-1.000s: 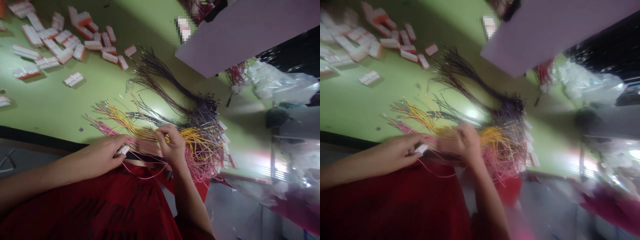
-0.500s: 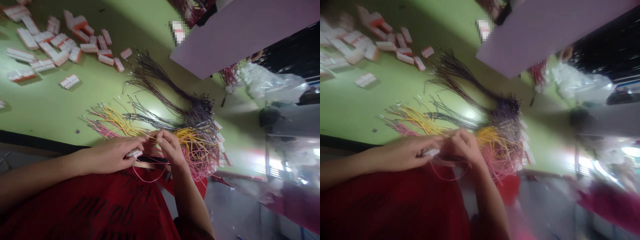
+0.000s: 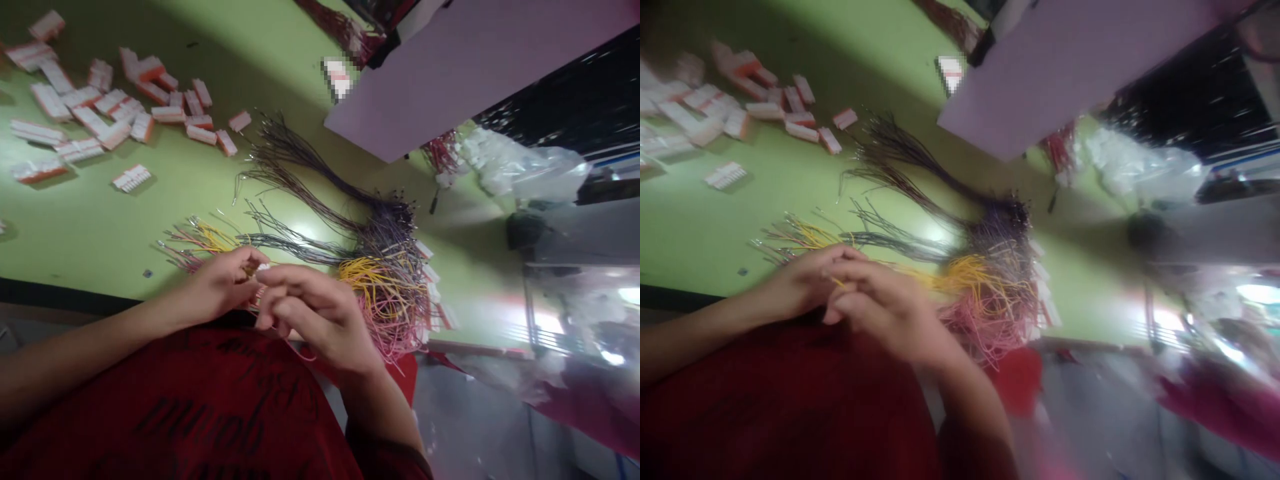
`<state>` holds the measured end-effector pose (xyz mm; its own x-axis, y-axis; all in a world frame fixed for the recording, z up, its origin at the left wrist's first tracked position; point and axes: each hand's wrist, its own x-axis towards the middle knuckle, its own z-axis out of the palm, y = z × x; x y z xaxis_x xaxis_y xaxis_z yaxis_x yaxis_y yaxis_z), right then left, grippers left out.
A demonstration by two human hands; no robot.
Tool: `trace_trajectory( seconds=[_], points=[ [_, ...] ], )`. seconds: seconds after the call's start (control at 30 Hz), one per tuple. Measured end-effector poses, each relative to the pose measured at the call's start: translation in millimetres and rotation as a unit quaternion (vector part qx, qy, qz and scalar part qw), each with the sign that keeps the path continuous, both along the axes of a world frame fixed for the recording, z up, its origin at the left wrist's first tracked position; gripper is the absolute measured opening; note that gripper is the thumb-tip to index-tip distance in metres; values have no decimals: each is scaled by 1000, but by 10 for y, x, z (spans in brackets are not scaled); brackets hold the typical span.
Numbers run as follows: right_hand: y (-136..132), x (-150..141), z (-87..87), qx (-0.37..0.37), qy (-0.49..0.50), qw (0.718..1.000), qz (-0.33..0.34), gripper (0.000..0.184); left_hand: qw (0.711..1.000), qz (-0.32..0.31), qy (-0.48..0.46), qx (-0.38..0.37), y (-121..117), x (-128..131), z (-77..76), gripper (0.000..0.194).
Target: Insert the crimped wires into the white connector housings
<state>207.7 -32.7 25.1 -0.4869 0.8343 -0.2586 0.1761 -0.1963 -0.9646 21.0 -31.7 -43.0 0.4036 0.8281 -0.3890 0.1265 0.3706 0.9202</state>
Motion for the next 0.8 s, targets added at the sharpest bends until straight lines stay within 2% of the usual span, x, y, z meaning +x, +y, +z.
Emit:
trace_trajectory(
  seconds=[0.03, 0.1, 0.17, 0.23, 0.33, 0.53, 0.8],
  points=[
    [34, -66, -72, -42, 11, 999, -4, 22, 997, 37, -47, -38, 13, 12, -2, 31],
    [96, -117, -258, -80, -21, 994, -67, 16, 988, 87, -85, -91, 40, 23, -6, 38],
    [125, -84, -425, -59, -98, 984, -138, 12, 981, 111, -99, -126, 60, 25, -10, 43],
    [112, -20, -519, -10, -167, 970, -179, 11, 974, 115, -118, -156, 69, 26, -19, 44],
    [50, 37, -537, 53, -212, 957, -189, 8, 965, 109, -148, -187, 69, 39, -43, 39],
    [-27, 46, -518, 159, -234, 942, -183, 12, 950, 108, -185, -226, 55, 55, -84, 43],
    [-28, 72, -518, 179, -240, 937, -182, 15, 940, 106, -206, -249, 46, 48, -87, 39]
  ],
)
